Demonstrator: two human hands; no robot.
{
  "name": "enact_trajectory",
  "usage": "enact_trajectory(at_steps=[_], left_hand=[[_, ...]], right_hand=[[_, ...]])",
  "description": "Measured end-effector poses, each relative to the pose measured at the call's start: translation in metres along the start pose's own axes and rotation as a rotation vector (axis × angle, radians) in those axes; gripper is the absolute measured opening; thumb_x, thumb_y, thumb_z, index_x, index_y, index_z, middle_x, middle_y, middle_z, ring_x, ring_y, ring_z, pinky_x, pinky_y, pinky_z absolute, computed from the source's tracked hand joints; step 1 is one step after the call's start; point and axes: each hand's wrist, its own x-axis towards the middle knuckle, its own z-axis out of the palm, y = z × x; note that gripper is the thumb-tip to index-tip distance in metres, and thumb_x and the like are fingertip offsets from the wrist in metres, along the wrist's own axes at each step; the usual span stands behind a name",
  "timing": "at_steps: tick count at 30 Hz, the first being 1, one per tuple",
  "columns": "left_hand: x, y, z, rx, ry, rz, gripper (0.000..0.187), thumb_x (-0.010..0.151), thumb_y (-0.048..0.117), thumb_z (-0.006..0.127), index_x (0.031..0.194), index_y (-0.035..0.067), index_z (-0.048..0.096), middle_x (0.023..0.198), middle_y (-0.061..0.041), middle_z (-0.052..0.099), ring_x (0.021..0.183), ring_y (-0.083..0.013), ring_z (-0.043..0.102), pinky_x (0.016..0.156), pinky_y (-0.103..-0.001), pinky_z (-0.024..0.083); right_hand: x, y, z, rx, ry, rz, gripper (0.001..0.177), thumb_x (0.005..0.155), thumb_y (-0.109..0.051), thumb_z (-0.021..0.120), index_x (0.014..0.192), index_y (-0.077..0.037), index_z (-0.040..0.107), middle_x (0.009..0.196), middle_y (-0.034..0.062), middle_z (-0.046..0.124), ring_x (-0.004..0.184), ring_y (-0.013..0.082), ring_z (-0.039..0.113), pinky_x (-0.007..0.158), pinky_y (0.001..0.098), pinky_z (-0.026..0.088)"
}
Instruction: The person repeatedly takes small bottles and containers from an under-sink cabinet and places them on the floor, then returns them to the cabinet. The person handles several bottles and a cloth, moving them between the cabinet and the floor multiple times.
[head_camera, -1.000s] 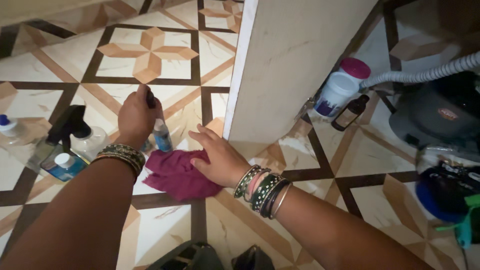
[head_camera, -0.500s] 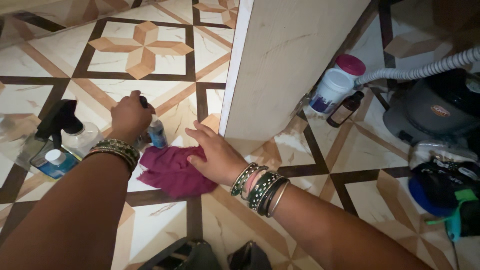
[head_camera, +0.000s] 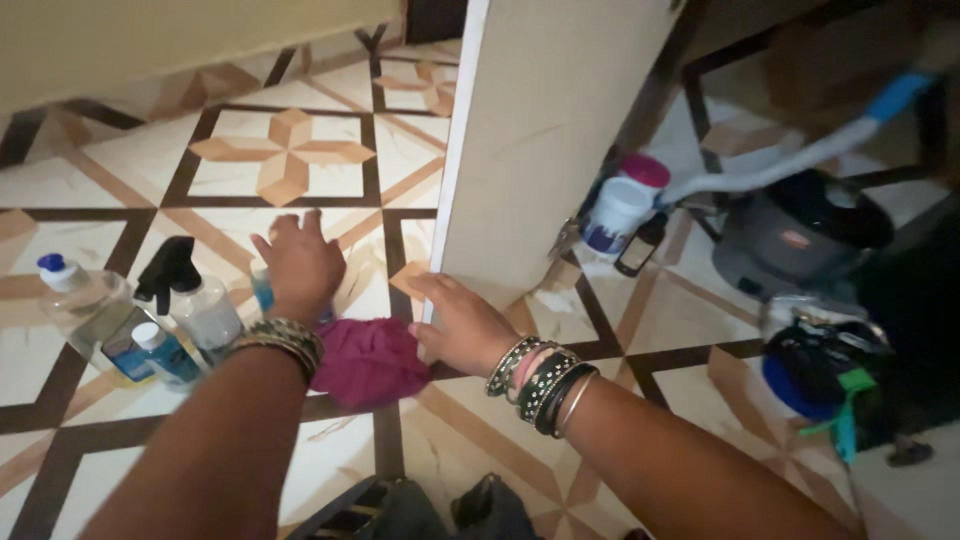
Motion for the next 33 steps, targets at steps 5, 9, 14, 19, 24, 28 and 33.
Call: enact_trajectory(at_steps=[5,9,14,19,24,28,33], left_hand=[[-0.034,0.059,-0.052,-0.001,0.030,0.310,0.033,0.091,0.019,0.065,0.120,0.004,0.063,0.115,-0.018,0.062,0.117,-0.0356,0.057,0.102,-0.054,0.042],[-0.054,0.108,-0.107,-0.133,0.121,0.694,0.016,0.090,0.012,0.062,0.104,0.006,0.062,0.102,-0.014,0.060,0.100,-0.0319,0.059,0.089,-0.045,0.047],[-0.074,0.179,-0.162,-0.324,0.233,0.938,0.017,0.088,0.012,0.062,0.104,0.006,0.063,0.097,-0.012,0.059,0.096,-0.0313,0.058,0.083,-0.045,0.046],[-0.089,0.228,-0.197,-0.438,0.280,1.029,0.027,0.091,0.011,0.063,0.117,0.004,0.062,0.103,-0.011,0.061,0.102,-0.0303,0.059,0.089,-0.045,0.046],[-0.093,0.264,-0.214,-0.543,0.350,1.116,0.042,0.087,0.009,0.064,0.128,-0.001,0.059,0.116,-0.018,0.061,0.115,-0.0359,0.057,0.100,-0.048,0.044],[-0.097,0.289,-0.210,-0.516,0.352,1.069,0.050,0.082,0.007,0.065,0.131,-0.001,0.058,0.131,-0.023,0.059,0.131,-0.0398,0.052,0.110,-0.053,0.040],[-0.101,0.318,-0.186,-0.450,0.234,1.028,0.050,0.085,0.009,0.067,0.134,0.002,0.058,0.143,-0.026,0.053,0.142,-0.0421,0.042,0.115,-0.058,0.032]], right_hand=[[-0.030,-0.007,-0.032,-0.119,0.044,0.010,0.059,0.090,-0.023,0.069,0.143,-0.005,0.051,0.146,0.0194,0.053,0.136,0.0359,0.051,0.113,0.0417,0.040],[-0.056,-0.017,-0.067,-0.222,0.113,-0.022,0.060,0.088,-0.023,0.072,0.140,-0.002,0.051,0.145,0.0206,0.053,0.135,0.0373,0.051,0.113,0.0421,0.041],[-0.091,-0.044,-0.124,-0.294,0.143,0.144,0.061,0.085,-0.023,0.072,0.141,-0.007,0.052,0.143,0.0171,0.055,0.131,0.0350,0.054,0.110,0.0422,0.043],[-0.120,-0.066,-0.170,-0.320,0.113,0.301,0.053,0.085,-0.024,0.069,0.134,-0.008,0.055,0.137,0.0147,0.060,0.125,0.0343,0.059,0.103,0.0435,0.050],[-0.140,-0.056,-0.202,-0.422,0.162,0.292,0.056,0.085,-0.024,0.070,0.136,-0.008,0.052,0.136,0.0159,0.057,0.126,0.0350,0.058,0.103,0.0454,0.048],[-0.152,-0.035,-0.213,-0.446,0.211,0.193,0.059,0.084,-0.024,0.072,0.138,-0.010,0.053,0.138,0.0171,0.055,0.128,0.0356,0.055,0.106,0.0446,0.047],[-0.166,0.005,-0.217,-0.438,0.231,0.294,0.065,0.081,-0.020,0.073,0.140,-0.008,0.050,0.146,0.0176,0.050,0.131,0.0364,0.051,0.105,0.0452,0.044]])
